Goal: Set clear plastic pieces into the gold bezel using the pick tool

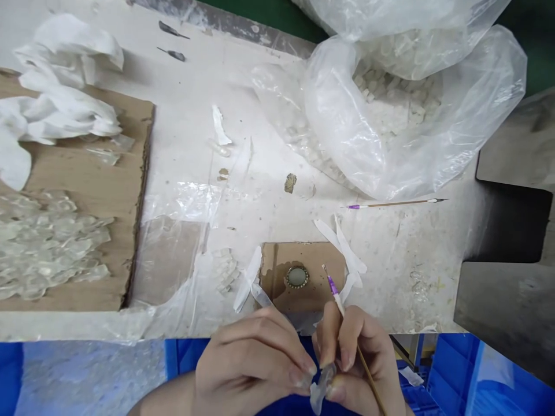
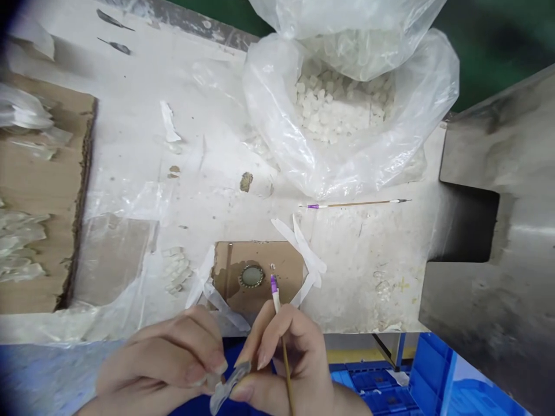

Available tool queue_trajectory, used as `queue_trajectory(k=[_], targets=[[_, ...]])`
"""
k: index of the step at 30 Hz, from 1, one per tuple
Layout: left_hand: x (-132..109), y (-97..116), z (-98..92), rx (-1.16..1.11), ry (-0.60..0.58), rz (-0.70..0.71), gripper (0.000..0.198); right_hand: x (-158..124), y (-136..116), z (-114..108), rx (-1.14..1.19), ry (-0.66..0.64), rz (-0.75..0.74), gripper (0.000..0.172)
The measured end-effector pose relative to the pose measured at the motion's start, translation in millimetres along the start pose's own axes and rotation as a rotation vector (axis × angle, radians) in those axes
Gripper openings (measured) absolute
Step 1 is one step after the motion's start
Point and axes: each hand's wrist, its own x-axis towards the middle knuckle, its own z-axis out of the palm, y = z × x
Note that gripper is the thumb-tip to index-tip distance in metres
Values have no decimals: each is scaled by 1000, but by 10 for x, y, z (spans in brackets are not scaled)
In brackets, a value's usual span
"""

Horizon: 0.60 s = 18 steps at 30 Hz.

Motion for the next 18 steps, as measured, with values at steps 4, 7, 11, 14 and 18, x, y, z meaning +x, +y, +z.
queue_trajectory(k=[4,7,11,14,18], targets=[[-19,-3,-38,19,-54,58,13,38,23,28,-48,-8,-32,44],[-18,18,-55,68,-82,78,19,33,36,38,-155,8,-129,40],[5,47,-43,106,-44,5,28,-5,60,49,-416,105,-297,32],[27,47,-17,95,19,-16,16,-7,78,56,-534,118,-398,27],[42,31,-13,70,10,-19,9,17,77,50,-562,106,-392,29]])
